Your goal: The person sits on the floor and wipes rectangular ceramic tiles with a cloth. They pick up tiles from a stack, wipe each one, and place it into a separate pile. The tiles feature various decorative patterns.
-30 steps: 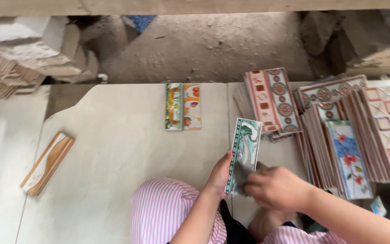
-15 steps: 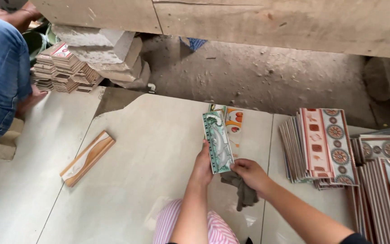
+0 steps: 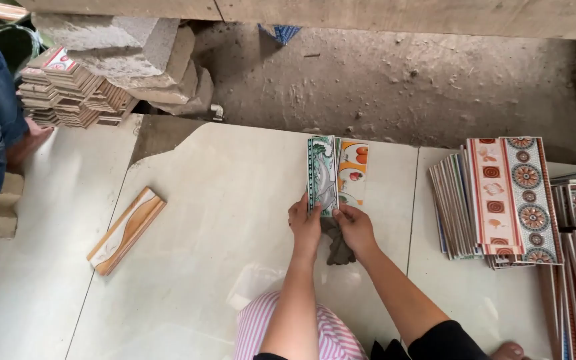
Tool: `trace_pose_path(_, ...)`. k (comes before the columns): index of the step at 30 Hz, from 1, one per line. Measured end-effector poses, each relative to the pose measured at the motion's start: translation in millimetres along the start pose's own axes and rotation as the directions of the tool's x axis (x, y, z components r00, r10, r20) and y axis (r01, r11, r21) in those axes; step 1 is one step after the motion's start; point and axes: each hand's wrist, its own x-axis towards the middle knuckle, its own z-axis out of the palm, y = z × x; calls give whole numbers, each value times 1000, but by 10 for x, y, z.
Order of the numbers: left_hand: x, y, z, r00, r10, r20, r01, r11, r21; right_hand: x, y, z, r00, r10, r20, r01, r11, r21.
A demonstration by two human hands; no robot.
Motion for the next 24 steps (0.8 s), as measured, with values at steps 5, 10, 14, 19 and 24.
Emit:
trace_pose_path(5, -75, 134, -17, 999, -43, -7, 43, 999, 29, 46, 85, 140, 999, 43, -22, -42, 997, 65)
trace_pose_path(10, -157, 291, -30, 993, -114, 25, 114, 993, 18, 232, 320, 242, 998, 61, -21, -63, 994, -88)
trace_pose_path(14, -179, 322, -13, 983, -167, 77, 172, 984, -55, 44, -4, 148, 997, 54, -49, -70, 906, -418)
trace_pose_path(19, -262, 479, -32, 980, -176, 88, 182, 982, -55, -166, -408, 10, 998, 55, -10, -48, 752, -657)
trace_pose_path(24, -283, 561, -56, 983, -169, 72, 176, 979, -107, -166, -379, 55, 998, 57, 38, -17, 742, -671)
